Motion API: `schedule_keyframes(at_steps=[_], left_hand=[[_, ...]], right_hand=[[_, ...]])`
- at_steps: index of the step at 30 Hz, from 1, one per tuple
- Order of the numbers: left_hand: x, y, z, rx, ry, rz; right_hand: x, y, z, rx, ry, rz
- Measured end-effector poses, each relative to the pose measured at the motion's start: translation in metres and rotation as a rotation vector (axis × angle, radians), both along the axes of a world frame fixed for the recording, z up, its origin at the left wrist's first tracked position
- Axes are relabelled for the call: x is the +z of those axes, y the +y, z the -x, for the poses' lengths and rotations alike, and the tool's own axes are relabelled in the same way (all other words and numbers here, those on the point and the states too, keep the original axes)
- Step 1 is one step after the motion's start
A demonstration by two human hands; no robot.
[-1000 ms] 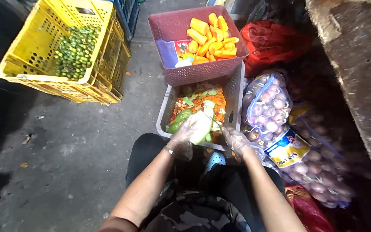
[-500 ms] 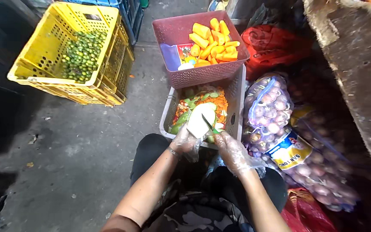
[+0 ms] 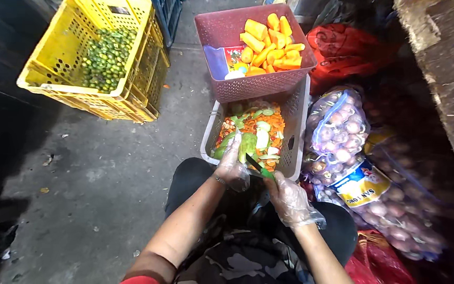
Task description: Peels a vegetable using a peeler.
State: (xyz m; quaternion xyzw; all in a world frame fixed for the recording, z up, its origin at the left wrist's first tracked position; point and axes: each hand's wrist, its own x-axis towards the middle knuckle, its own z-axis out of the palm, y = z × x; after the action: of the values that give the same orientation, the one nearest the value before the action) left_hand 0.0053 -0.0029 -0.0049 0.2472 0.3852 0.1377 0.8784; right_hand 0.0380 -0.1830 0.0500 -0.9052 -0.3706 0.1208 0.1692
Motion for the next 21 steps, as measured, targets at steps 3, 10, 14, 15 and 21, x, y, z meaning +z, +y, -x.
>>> schedule_keyframes(at_steps=[3, 10, 14, 15, 21], left_hand=[[0.000, 0.000, 0.000, 0.031, -0.001, 0.065], [0.006, 0.001, -0.001, 0.038, 0.068, 0.012], [0.003, -0.002, 0.000, -0.048, 0.067, -0.027], [0.003, -0.002, 0.002, -0.086, 0.039, -0.041], [-0.007, 0.006, 0.006, -0.194, 0.022, -0.207]], right_hand=[[-0.003, 0.005, -0.005, 0.009, 0.014, 0.055], [0.007, 0.034, -0.026, -0.025, 0.201, 0.262], [-0.023, 0.056, -0.070, -0.085, 0.467, 0.336], [-0.033, 0.056, -0.082, -0.089, 0.518, 0.379], [-0.009, 0.021, -0.099, -0.198, 0.405, 0.489]])
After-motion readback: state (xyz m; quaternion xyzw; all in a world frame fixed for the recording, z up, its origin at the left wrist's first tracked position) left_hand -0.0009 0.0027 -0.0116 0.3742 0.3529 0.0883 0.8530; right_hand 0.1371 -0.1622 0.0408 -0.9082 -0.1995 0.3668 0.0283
